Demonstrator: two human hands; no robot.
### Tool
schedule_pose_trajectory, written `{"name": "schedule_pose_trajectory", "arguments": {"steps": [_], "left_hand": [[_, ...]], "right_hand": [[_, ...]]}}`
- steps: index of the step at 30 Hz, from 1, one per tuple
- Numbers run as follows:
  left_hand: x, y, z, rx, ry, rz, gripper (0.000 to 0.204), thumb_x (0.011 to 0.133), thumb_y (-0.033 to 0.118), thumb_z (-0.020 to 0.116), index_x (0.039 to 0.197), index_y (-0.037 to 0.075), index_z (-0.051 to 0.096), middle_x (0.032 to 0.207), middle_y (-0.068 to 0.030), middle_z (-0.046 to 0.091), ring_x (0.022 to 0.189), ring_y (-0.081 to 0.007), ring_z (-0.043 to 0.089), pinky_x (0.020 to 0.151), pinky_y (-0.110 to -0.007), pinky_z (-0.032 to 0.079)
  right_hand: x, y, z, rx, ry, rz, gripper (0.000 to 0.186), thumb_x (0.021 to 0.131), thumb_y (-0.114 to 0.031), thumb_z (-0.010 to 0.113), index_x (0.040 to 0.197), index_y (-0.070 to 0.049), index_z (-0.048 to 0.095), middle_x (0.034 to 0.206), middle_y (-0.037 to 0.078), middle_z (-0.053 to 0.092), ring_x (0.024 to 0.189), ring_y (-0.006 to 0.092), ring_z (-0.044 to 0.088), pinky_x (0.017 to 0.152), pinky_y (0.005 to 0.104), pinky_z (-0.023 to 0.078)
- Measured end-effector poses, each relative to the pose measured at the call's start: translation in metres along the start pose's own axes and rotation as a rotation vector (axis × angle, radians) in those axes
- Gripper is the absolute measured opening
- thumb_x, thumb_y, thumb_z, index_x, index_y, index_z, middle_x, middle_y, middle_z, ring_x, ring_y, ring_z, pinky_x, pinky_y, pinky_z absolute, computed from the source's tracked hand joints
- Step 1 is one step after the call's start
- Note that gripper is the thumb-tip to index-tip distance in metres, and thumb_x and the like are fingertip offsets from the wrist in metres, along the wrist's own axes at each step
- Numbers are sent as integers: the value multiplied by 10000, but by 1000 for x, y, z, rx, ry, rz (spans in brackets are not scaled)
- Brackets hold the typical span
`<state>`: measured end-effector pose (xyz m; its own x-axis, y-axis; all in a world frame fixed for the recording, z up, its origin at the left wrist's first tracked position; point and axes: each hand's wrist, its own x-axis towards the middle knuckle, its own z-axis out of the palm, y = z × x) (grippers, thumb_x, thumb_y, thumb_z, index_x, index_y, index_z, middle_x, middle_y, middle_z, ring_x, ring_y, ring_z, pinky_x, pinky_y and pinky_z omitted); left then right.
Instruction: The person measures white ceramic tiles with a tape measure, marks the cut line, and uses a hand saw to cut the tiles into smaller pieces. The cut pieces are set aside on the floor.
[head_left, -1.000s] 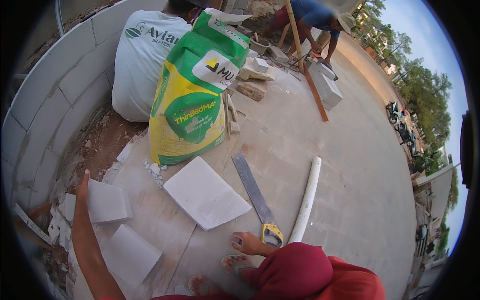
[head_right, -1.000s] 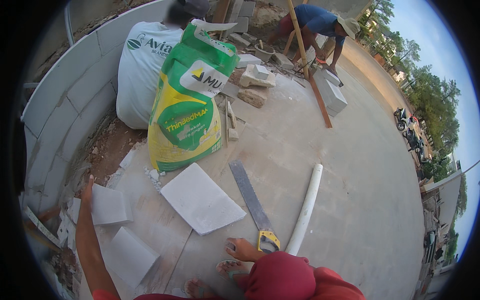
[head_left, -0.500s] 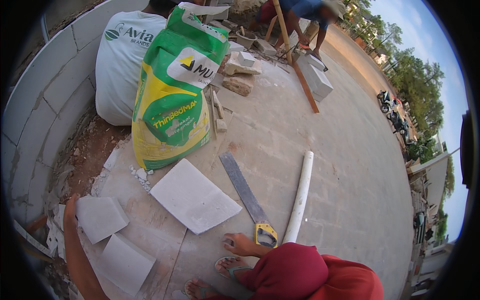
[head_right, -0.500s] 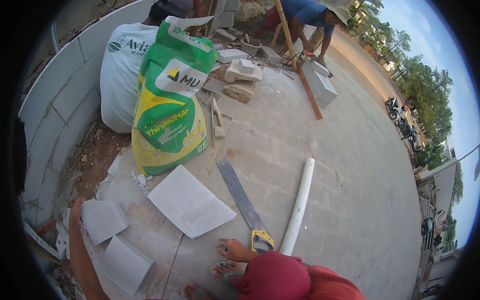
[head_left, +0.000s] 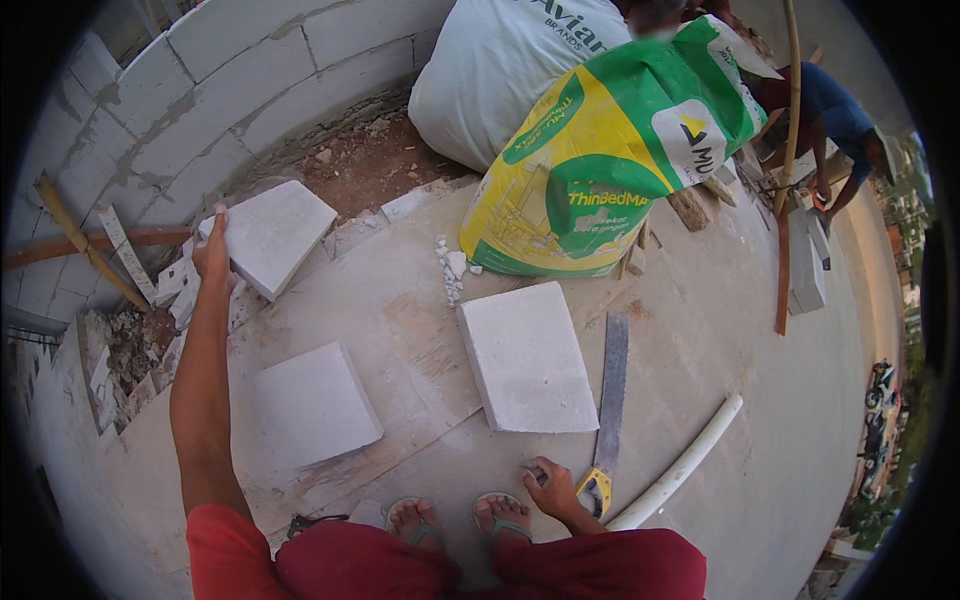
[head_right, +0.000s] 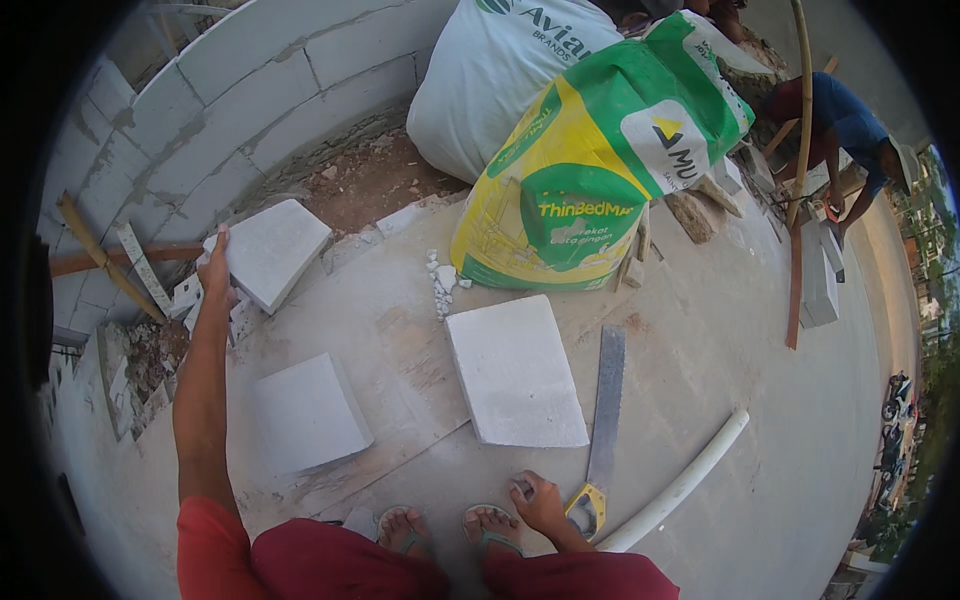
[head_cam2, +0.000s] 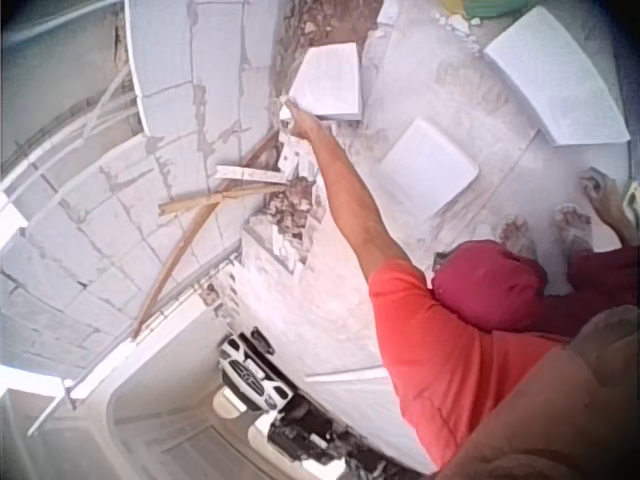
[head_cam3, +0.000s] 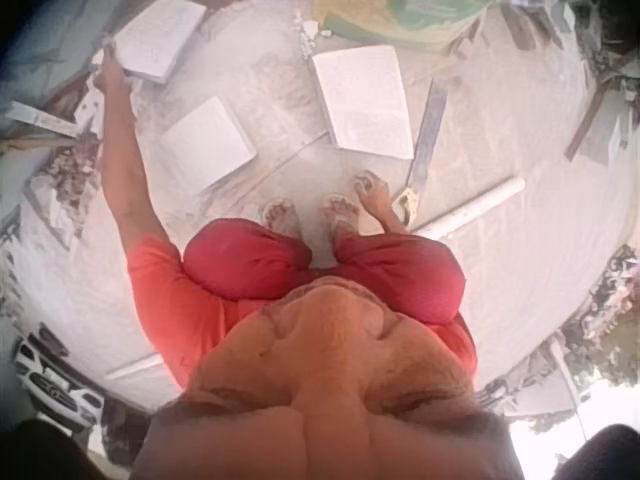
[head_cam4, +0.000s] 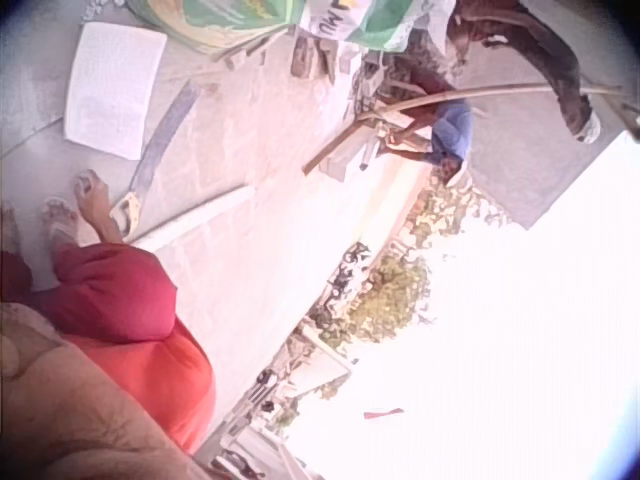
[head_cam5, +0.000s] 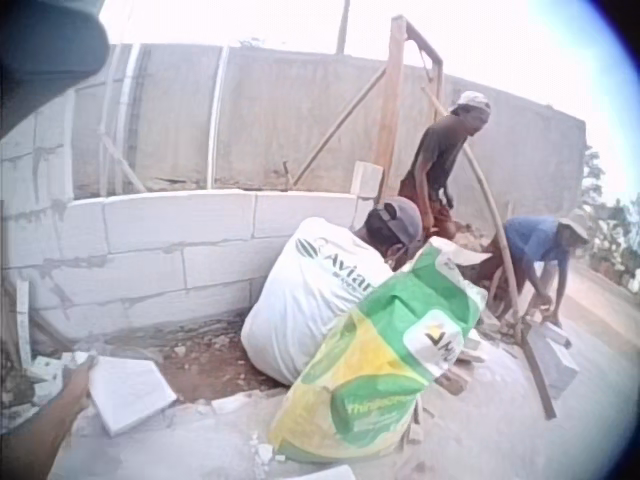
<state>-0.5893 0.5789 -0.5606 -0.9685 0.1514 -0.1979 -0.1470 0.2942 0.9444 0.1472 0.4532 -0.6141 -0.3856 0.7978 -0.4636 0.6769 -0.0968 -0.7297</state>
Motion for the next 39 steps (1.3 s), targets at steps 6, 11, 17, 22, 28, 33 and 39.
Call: {"name": "schedule_pose_trajectory", "arguments": {"steps": [6, 11, 17, 22, 28, 33, 39], "left_hand": [[69, 14, 23, -96, 250, -58, 1117, 800, 660, 871, 1429, -197, 529, 1480, -321, 586, 1358, -415, 603, 1152, -485, 497], [87, 42, 24, 688, 404, 180, 1111, 860, 708, 763, 1490, -162, 477, 1520, -327, 547, 1421, -456, 543, 1177, -515, 469], [-53, -41, -25, 800, -223, 607, 822, 955, 537, 762, 1440, -104, 592, 1483, -327, 577, 1428, -435, 544, 1184, -508, 432], [-160, -104, -166, 924, -69, 629, 778, 1008, 438, 737, 1497, -126, 514, 1533, -329, 528, 1451, -463, 495, 1236, -501, 369], [-266, -143, -217, 658, -135, 356, 737, 1022, 376, 735, 1501, -135, 507, 1505, -324, 566, 1400, -416, 563, 1198, -473, 415], [-305, -149, -175, 500, -147, 424, 752, 967, 339, 810, 1468, -145, 526, 1373, -316, 662, 1287, -407, 647, 1130, -459, 476], [-299, -145, -99, 489, -145, 382, 813, 932, 362, 848, 1451, -169, 519, 1348, -343, 662, 1265, -441, 653, 1112, -471, 492]], "right_hand": [[2, 3, -1, -74, -53, -18, 223, 944, -188, 751, 1070, -4, 741, 887, 215, 768, 788, 352, 778, 725, 427, 604], [13, 8, -2, -62, -29, -73, 214, 949, -176, 745, 1061, 6, 739, 863, 216, 757, 751, 348, 765, 705, 418, 596], [-6, 3, -10, -33, 73, -1, 142, 963, -139, 740, 1001, -3, 722, 815, 197, 736, 677, 296, 739, 645, 403, 568], [2, -12, -31, 6, 336, -21, 170, 961, -148, 761, 918, -4, 682, 742, 159, 693, 605, 269, 675, 584, 384, 523], [39, -16, -83, -245, 606, -108, 429, 925, -293, 842, 1188, -4, 667, 1063, 197, 673, 908, 317, 674, 801, 447, 546], [83, -1, -95, -312, 455, -139, 829, 834, -472, 907, 1376, 68, 589, 1309, 292, 627, 1218, 411, 628, 1019, 489, 525], [101, -4, -91, -83, 242, -119, 885, 786, -535, 930, 1355, 69, 623, 1363, 301, 625, 1292, 434, 614, 1099, 495, 504]]}}
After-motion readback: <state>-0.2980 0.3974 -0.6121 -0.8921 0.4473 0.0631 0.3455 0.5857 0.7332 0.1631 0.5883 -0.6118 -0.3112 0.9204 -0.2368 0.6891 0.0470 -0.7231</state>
